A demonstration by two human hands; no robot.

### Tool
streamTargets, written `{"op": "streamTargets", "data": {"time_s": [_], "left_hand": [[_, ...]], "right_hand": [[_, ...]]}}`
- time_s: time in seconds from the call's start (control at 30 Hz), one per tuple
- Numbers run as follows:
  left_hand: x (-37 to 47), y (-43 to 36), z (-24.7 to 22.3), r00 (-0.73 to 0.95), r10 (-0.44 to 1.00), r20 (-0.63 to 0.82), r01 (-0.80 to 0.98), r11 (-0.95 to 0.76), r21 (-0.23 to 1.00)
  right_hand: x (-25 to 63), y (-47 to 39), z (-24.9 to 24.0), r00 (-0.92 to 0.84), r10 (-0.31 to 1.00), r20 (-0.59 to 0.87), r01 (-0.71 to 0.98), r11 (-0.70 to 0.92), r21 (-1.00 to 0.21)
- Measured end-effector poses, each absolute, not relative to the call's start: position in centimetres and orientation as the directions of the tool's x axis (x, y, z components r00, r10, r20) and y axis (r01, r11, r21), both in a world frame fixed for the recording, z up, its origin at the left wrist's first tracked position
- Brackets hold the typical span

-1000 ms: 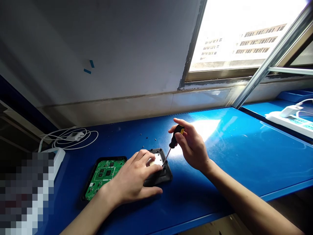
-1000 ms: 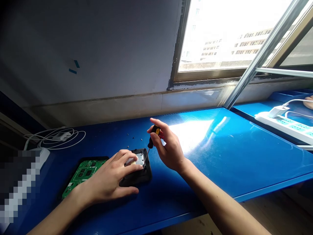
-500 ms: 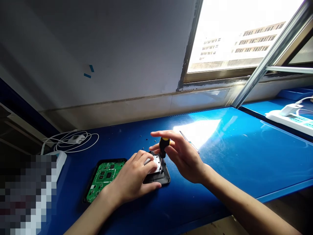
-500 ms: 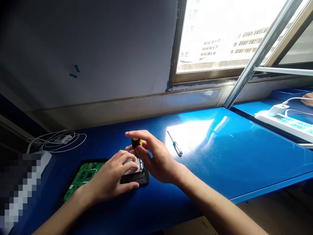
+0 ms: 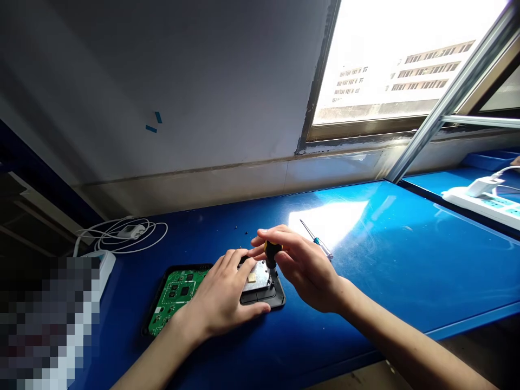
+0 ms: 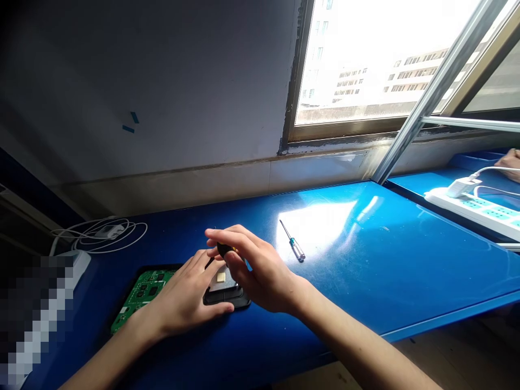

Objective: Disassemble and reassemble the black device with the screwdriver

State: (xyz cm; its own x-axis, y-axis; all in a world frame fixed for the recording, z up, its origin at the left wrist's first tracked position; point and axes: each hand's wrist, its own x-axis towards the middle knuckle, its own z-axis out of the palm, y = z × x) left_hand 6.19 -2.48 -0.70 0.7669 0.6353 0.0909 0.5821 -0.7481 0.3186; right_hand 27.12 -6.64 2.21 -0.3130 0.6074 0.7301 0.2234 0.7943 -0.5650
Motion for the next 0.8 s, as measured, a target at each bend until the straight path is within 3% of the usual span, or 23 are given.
{"op": "streamTargets", "data": {"time_s": [0.27,0.4,0.6,0.8], "left_hand": [[5.7,-2.6,-0.5,0.735,0.677,-0.038,0.64,-0.675,0.366],[5.5,-2.4,-0.8,0.74,0.671,-0.031,0.634,-0.683,0.363],[5.6,-2.3,-0.6,0.75,0.661,-0.008,0.617,-0.696,0.368],[5.6,-2.3,-0.9,0.76,0.649,0.027,0.595,-0.712,0.373]], "right_hand": [[27.1,-5.9,1.9,-0.14,0.595,0.792,0.494,0.735,-0.464],[27.5,-6.5,2.4,-0.203,0.625,0.753,0.494,0.73,-0.472],[26.9,-7.3,3.4,-0.205,0.558,0.804,0.648,0.693,-0.316],[26.0,-8.3,3.7,-0.256,0.618,0.744,0.588,0.71,-0.387]]}}
